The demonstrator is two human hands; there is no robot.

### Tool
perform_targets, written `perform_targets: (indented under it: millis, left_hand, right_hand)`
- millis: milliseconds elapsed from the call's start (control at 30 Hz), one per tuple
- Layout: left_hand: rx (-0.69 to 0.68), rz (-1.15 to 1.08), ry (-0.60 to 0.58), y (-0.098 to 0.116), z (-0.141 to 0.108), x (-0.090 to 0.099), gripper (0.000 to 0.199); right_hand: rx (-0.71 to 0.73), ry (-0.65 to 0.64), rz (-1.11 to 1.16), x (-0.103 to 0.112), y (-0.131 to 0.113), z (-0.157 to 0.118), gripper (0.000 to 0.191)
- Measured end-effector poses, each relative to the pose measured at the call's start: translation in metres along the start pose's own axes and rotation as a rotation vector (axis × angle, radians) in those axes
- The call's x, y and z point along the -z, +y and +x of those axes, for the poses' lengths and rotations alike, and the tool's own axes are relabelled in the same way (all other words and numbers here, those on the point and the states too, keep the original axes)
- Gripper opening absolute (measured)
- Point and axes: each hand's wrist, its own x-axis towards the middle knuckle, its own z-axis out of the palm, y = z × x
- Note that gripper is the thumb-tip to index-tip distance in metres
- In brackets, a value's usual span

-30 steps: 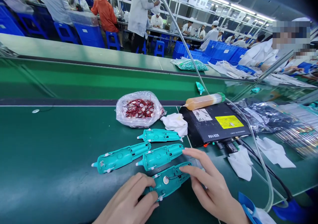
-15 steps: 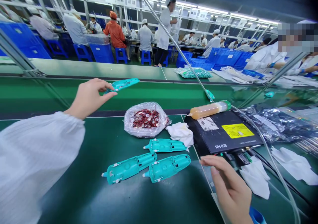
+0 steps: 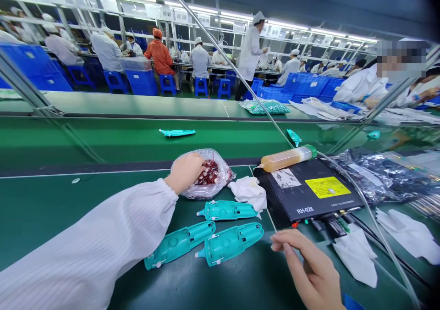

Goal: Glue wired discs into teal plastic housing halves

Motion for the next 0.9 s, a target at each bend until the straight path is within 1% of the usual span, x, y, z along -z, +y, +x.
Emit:
perform_targets:
  millis: [100,200,267,433,533,600,667,767,833,900]
  left_hand:
    - [-0.001,0.014,-0.035,0.001,0.001,0.001,0.024]
    - [-0.001,0.011,-0.063,0.001,-0.004,0.008,0.022]
    - [0.018,0.008,-0.060,0.001,-0.009,0.012,0.021]
    - [0.071,-0.017,0.022,-0.009,-0.018,0.023,0.023]
    - [0.088,-0.044,0.071,-0.016,-0.022,0.033,0.015]
    - [0.095,-0.073,0.112,-0.017,-0.025,0.043,0.014]
    - [0.090,-0.124,0.158,-0.012,-0.031,0.054,0.015]
    - [0.044,-0.247,0.182,0.007,-0.046,0.067,0.014]
    - [-0.017,-0.373,0.148,0.024,-0.060,0.069,0.014]
    - [-0.116,-0.542,0.104,0.041,-0.077,0.067,0.013]
  right_hand:
    - [0.012,-0.019,-0.007,0.000,0.000,0.001,0.021]
    - [0.034,-0.033,-0.019,0.000,0.001,0.001,0.020]
    - [0.036,-0.040,-0.020,0.000,0.002,0.001,0.020]
    - [0.034,-0.055,-0.011,-0.001,0.003,-0.001,0.021]
    - [0.048,-0.061,-0.023,0.000,0.001,0.001,0.021]
    - [0.068,-0.073,-0.049,0.001,-0.001,0.003,0.019]
    - [0.104,-0.090,-0.082,0.004,-0.005,0.008,0.019]
    - [0.158,-0.110,-0.148,0.007,-0.017,0.018,0.020]
    - [0.160,-0.122,-0.182,0.006,-0.027,0.026,0.026]
    - [0.121,-0.140,-0.161,0.001,-0.036,0.032,0.034]
